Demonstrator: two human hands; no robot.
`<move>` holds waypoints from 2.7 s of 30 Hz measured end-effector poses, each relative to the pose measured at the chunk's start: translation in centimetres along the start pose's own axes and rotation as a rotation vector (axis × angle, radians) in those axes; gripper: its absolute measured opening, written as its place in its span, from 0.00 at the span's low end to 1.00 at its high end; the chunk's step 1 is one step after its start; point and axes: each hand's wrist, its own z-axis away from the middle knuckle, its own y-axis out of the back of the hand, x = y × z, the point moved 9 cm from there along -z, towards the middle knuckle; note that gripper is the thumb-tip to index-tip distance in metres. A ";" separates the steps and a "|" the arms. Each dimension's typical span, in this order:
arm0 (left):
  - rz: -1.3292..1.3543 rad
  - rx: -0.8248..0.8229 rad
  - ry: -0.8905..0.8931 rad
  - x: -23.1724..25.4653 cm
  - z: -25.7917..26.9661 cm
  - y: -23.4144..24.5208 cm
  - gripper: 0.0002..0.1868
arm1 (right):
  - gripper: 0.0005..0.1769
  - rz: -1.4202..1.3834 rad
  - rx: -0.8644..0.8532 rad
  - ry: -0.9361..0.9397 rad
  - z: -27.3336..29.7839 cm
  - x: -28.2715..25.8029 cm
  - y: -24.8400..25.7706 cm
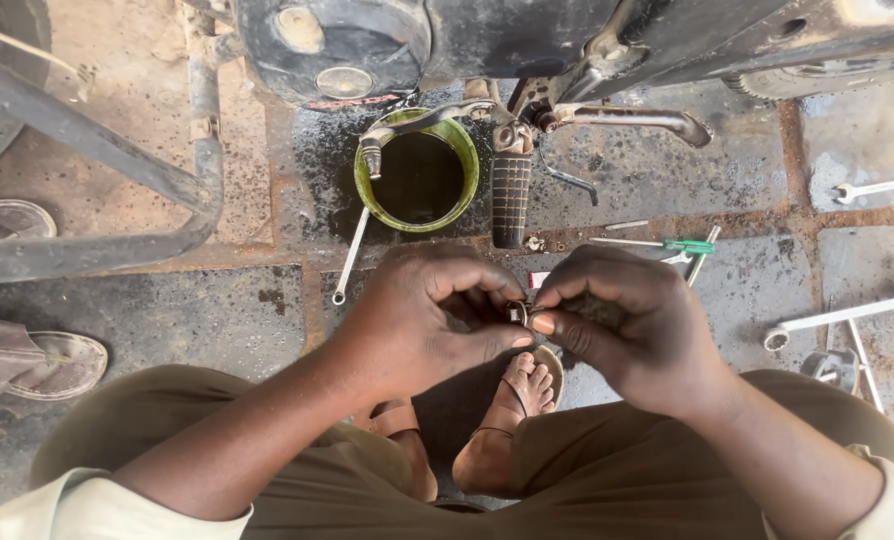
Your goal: The recorder is cleaning and applying sealant or grease to a motorcycle part near an oil drain bucket.
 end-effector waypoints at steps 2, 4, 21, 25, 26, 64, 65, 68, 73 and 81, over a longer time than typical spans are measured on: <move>0.024 -0.008 -0.009 0.4 -0.1 -0.1 0.16 | 0.06 -0.145 -0.027 -0.149 0.4 2.3 -0.4; -0.187 -0.010 -0.080 1.5 -0.3 -0.2 0.12 | 0.03 -0.325 -0.047 -0.366 1.0 5.4 -1.0; 0.582 0.100 0.010 -0.6 0.8 2.2 0.16 | 0.08 0.335 0.000 -0.090 -0.7 7.2 2.0; 0.500 0.127 0.039 -0.5 0.9 1.9 0.14 | 0.13 -0.012 0.034 -0.318 0.8 10.3 2.7; 0.501 0.129 0.039 -0.4 0.8 1.9 0.14 | 0.13 -0.010 0.031 -0.318 0.3 9.0 2.6; 0.862 0.223 0.306 -6.6 1.1 -2.3 0.10 | 0.06 -0.664 0.125 -0.403 1.6 7.6 -3.1; 0.863 0.223 0.307 -6.4 1.1 -2.3 0.10 | 0.06 -0.664 0.125 -0.404 1.5 7.4 -3.1; 0.876 0.222 0.361 -6.7 1.3 -2.5 0.07 | 0.04 -0.731 0.113 -0.406 1.6 7.1 -3.6; 0.732 0.158 0.263 -6.4 1.4 -2.3 0.05 | 0.03 -0.796 0.117 -0.372 2.4 7.7 -3.8; 0.407 0.143 0.149 -4.1 1.0 -1.4 0.03 | 0.04 -0.581 0.091 -0.496 2.5 8.3 -3.7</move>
